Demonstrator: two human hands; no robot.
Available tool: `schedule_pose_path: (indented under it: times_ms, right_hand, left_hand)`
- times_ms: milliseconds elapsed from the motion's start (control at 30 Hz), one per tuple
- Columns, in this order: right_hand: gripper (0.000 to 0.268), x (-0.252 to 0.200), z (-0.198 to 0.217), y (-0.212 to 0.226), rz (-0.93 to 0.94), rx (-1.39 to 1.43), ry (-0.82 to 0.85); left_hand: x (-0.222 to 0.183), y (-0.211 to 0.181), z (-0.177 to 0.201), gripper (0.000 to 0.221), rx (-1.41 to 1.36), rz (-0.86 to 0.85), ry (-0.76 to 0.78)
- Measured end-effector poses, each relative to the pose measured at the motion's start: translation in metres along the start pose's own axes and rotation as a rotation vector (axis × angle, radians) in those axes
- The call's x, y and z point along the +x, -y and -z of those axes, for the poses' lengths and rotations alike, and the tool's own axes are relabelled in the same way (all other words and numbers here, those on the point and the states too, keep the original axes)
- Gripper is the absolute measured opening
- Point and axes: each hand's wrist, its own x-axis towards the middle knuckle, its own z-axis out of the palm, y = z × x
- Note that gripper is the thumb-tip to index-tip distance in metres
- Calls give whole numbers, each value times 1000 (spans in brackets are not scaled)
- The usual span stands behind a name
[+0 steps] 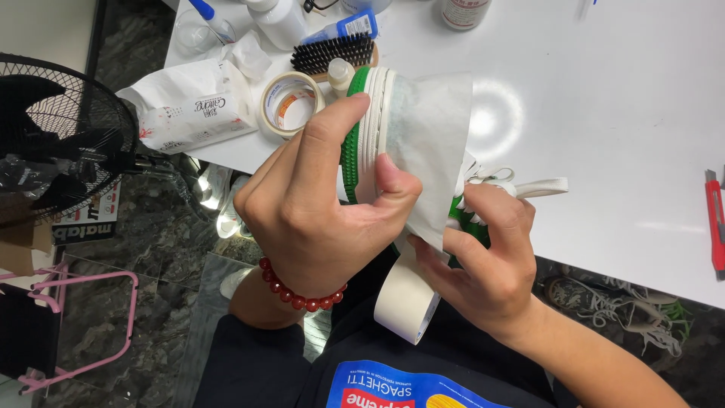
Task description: The recorder is carefully applying white masking tape to the sole and upper edges of a green and white sneaker.
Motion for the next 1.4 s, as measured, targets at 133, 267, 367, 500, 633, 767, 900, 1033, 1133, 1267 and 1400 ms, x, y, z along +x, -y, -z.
schedule_pose_path:
  times_ms: [133,267,367,500,633,767,900,1033,1133,1267,1400]
  right_hand:
    - [43,0,1,-1,6,7,8]
    - [44,1,1,-1,12,11,17]
    - [43,3,-1,-2,9,13,9]
    - [40,5,0,-1,-3,23,13]
    - [35,10,4,-6,-73,46,25]
    - [29,9,6,-28,-293,201,45]
    - [29,10,7,-52,-398,347,47]
    - [29,9,10,-61,-467,423,76]
    - [35,17,18,-61,-510,523,77]
    - [41,27,37,-55,-514,541,110]
    - [39,40,53,-39,-471,375,168]
  left_hand:
    - [17,-3,4,30,79,33,19]
    - [35,0,9,25,148,41,108]
    - [46,6,8,23,177,-18,156]
    - [59,18,3,19,209,-87,188]
    - [63,29,-15,21,132,-81,164]
    - [28,57,-56,42,-308,164,276]
    - [-57,81,-128,94,-867,194,353]
    - [-66,57,-136,113,-1171,277,355]
    - [-54,44,-126,110,-1198,299,293]
    - [-27,25,-103,108,-1183,351,298]
    - [-20,23,-91,104,-1040,303,264]
